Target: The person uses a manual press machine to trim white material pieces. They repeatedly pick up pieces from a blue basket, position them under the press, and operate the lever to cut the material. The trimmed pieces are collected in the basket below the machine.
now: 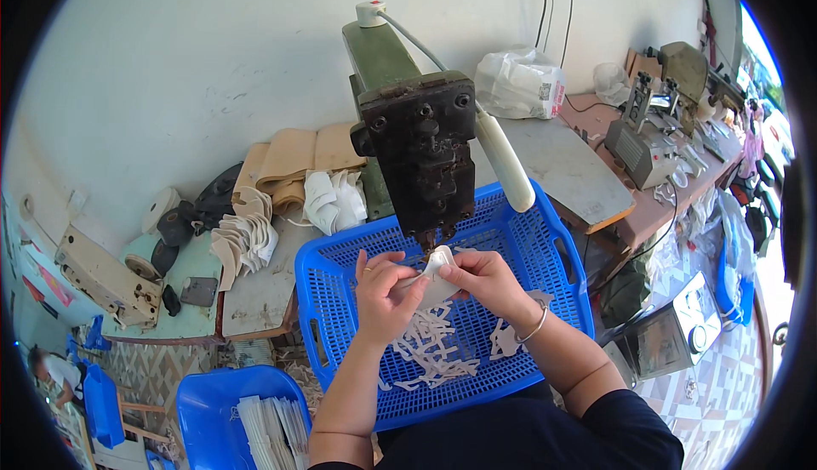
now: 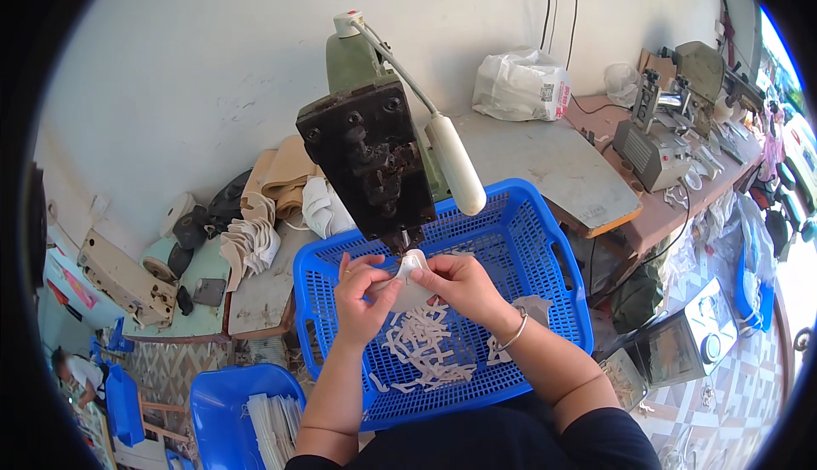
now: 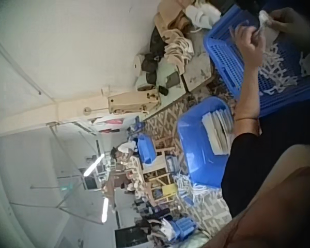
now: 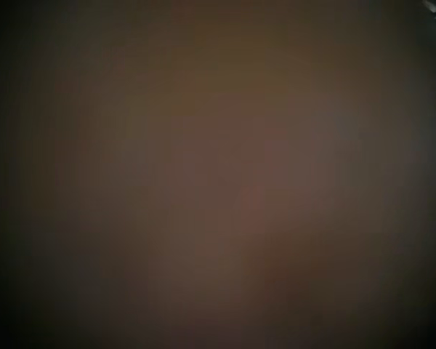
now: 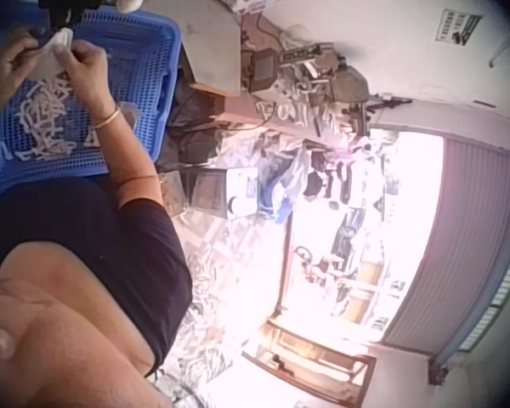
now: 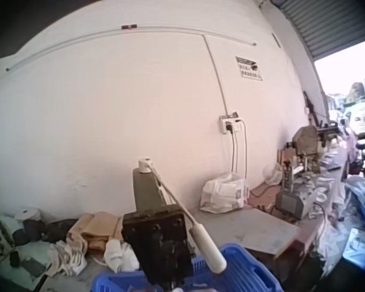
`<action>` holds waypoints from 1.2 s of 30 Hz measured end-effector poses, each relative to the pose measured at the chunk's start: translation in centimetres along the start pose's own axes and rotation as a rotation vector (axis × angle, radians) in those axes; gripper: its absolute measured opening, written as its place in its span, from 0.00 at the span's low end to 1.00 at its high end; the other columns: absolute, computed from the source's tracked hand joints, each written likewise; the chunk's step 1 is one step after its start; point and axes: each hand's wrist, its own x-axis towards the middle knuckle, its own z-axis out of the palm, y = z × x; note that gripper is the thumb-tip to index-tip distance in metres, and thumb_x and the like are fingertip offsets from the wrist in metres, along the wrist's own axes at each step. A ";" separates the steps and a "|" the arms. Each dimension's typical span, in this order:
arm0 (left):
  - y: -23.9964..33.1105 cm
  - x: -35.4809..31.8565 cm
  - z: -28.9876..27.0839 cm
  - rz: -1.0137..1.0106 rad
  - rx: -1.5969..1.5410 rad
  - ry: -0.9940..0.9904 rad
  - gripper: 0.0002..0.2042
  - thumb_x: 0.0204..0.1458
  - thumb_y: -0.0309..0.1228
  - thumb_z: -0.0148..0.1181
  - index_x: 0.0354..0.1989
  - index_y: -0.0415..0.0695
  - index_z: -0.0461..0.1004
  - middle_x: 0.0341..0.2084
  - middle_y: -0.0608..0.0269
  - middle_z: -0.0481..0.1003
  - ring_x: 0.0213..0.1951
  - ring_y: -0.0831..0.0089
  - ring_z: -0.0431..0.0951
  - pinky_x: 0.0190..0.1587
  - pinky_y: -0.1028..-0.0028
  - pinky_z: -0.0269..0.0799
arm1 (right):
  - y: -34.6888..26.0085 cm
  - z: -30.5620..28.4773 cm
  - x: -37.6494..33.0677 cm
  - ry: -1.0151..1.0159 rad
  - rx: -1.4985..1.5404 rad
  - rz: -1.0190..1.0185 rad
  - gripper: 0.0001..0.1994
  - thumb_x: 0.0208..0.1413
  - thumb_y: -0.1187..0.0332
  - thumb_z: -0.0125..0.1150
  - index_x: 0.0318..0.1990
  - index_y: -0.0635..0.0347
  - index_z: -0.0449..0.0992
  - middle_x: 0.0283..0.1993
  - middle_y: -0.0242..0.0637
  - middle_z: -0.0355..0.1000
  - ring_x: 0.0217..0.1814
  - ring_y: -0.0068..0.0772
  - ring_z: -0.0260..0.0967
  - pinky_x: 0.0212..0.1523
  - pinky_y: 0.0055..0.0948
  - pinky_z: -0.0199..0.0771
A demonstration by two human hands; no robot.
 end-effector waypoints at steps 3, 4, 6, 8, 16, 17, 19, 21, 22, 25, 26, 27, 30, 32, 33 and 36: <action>-0.4 -0.9 0.9 -0.028 -0.053 0.073 0.07 0.41 0.32 0.65 0.22 0.44 0.74 0.23 0.65 0.75 0.41 0.66 0.74 0.60 0.53 0.46 | -0.4 0.0 0.0 0.004 -0.004 0.012 0.13 0.53 0.62 0.60 0.35 0.65 0.77 0.25 0.29 0.71 0.23 0.12 0.65 0.24 0.14 0.66; -0.5 -1.2 1.2 -0.038 -0.072 0.108 0.07 0.40 0.32 0.65 0.22 0.44 0.74 0.24 0.65 0.75 0.40 0.66 0.75 0.60 0.54 0.47 | -0.2 -0.1 -0.1 -0.004 -0.016 0.008 0.13 0.52 0.63 0.61 0.36 0.65 0.77 0.25 0.28 0.71 0.23 0.12 0.64 0.24 0.14 0.65; -0.5 -1.6 1.9 -0.052 -0.085 0.160 0.07 0.41 0.32 0.65 0.23 0.44 0.74 0.24 0.65 0.76 0.39 0.66 0.75 0.60 0.54 0.48 | 0.4 -0.3 -0.1 -0.018 -0.039 0.001 0.12 0.51 0.64 0.63 0.37 0.66 0.76 0.26 0.28 0.71 0.24 0.12 0.63 0.25 0.14 0.65; -0.2 -2.0 2.5 -0.065 -0.097 0.199 0.07 0.42 0.31 0.65 0.23 0.44 0.74 0.24 0.64 0.76 0.39 0.67 0.75 0.59 0.55 0.49 | 0.8 -0.3 -0.4 -0.023 -0.006 0.009 0.12 0.50 0.66 0.63 0.38 0.65 0.76 0.26 0.26 0.71 0.25 0.11 0.62 0.25 0.14 0.64; 0.0 -2.5 3.7 -0.155 -0.215 0.180 0.08 0.44 0.33 0.65 0.25 0.43 0.74 0.25 0.64 0.76 0.38 0.67 0.76 0.59 0.53 0.50 | 0.1 -1.3 -0.7 -0.007 0.092 0.030 0.12 0.51 0.66 0.63 0.39 0.64 0.76 0.27 0.25 0.70 0.25 0.11 0.61 0.26 0.13 0.63; 0.2 -2.2 3.7 -0.177 -0.256 0.173 0.07 0.44 0.32 0.65 0.25 0.43 0.74 0.25 0.65 0.76 0.37 0.68 0.76 0.59 0.53 0.49 | -0.1 -1.5 -0.7 -0.004 0.082 0.025 0.12 0.51 0.66 0.62 0.39 0.64 0.75 0.27 0.25 0.70 0.25 0.11 0.60 0.26 0.14 0.63; 0.6 -1.6 3.7 -0.221 -0.338 0.159 0.07 0.45 0.32 0.64 0.26 0.43 0.75 0.24 0.66 0.76 0.35 0.71 0.75 0.59 0.55 0.49 | -0.4 -1.9 -0.6 0.021 0.064 0.041 0.11 0.51 0.67 0.62 0.39 0.66 0.75 0.29 0.27 0.71 0.27 0.12 0.63 0.28 0.15 0.65; 0.7 -1.2 3.7 -0.311 -0.449 0.126 0.06 0.46 0.31 0.63 0.26 0.41 0.75 0.24 0.66 0.75 0.33 0.75 0.74 0.55 0.62 0.56 | -0.8 -2.1 -0.5 0.026 0.090 0.020 0.12 0.51 0.67 0.62 0.38 0.67 0.75 0.30 0.29 0.72 0.28 0.14 0.65 0.30 0.16 0.66; 0.7 -1.2 3.8 -0.355 -0.505 0.109 0.06 0.47 0.30 0.63 0.26 0.41 0.75 0.24 0.66 0.75 0.32 0.77 0.73 0.52 0.65 0.60 | -0.9 -2.3 -0.4 0.030 0.102 0.009 0.12 0.51 0.67 0.63 0.38 0.67 0.75 0.30 0.30 0.73 0.29 0.15 0.66 0.31 0.16 0.67; 1.3 -1.1 4.1 -0.444 -0.579 0.097 0.06 0.48 0.29 0.62 0.25 0.39 0.75 0.24 0.66 0.75 0.29 0.81 0.71 0.40 0.76 0.66 | -0.8 -2.8 0.1 0.051 0.140 0.001 0.11 0.50 0.68 0.64 0.36 0.68 0.75 0.31 0.33 0.74 0.31 0.17 0.68 0.33 0.17 0.68; 1.3 -1.2 4.3 -0.425 -0.570 0.110 0.06 0.48 0.29 0.62 0.25 0.39 0.75 0.24 0.65 0.75 0.29 0.81 0.71 0.37 0.78 0.66 | -0.8 -3.0 0.3 0.063 0.128 0.000 0.11 0.50 0.68 0.64 0.35 0.68 0.75 0.31 0.33 0.74 0.31 0.17 0.68 0.33 0.17 0.68; 1.1 -1.2 4.6 -0.406 -0.561 0.124 0.06 0.48 0.28 0.62 0.25 0.39 0.75 0.24 0.65 0.75 0.28 0.81 0.71 0.34 0.79 0.65 | -0.7 -3.1 0.5 0.075 0.116 -0.001 0.11 0.49 0.68 0.64 0.35 0.68 0.75 0.31 0.33 0.74 0.31 0.17 0.68 0.33 0.17 0.68; 1.1 -1.4 5.0 -0.436 -0.602 0.166 0.06 0.48 0.28 0.61 0.25 0.39 0.75 0.23 0.65 0.75 0.27 0.82 0.71 0.34 0.80 0.65 | -1.3 -3.2 0.9 0.082 0.092 0.005 0.10 0.49 0.68 0.64 0.34 0.68 0.75 0.30 0.34 0.74 0.30 0.17 0.68 0.32 0.17 0.68; 1.1 -1.5 5.2 -0.476 -0.633 0.186 0.06 0.48 0.28 0.61 0.25 0.39 0.75 0.24 0.66 0.75 0.27 0.82 0.71 0.36 0.79 0.65 | -1.6 -3.2 1.2 0.077 0.073 0.001 0.10 0.49 0.69 0.64 0.33 0.68 0.75 0.30 0.34 0.74 0.30 0.17 0.68 0.32 0.16 0.68; 1.1 -1.6 5.3 -0.492 -0.640 0.193 0.06 0.48 0.28 0.61 0.24 0.39 0.75 0.24 0.66 0.76 0.27 0.82 0.71 0.37 0.79 0.65 | -1.7 -3.3 1.3 0.074 0.060 -0.006 0.10 0.48 0.69 0.64 0.33 0.68 0.75 0.30 0.33 0.74 0.29 0.17 0.68 0.31 0.16 0.68; 0.8 -2.0 5.4 -0.529 -0.683 0.231 0.06 0.48 0.28 0.61 0.24 0.39 0.75 0.24 0.66 0.76 0.28 0.82 0.71 0.41 0.78 0.65 | -2.1 -2.8 1.4 0.066 0.043 -0.001 0.10 0.48 0.69 0.65 0.33 0.67 0.75 0.29 0.33 0.74 0.29 0.17 0.68 0.30 0.16 0.68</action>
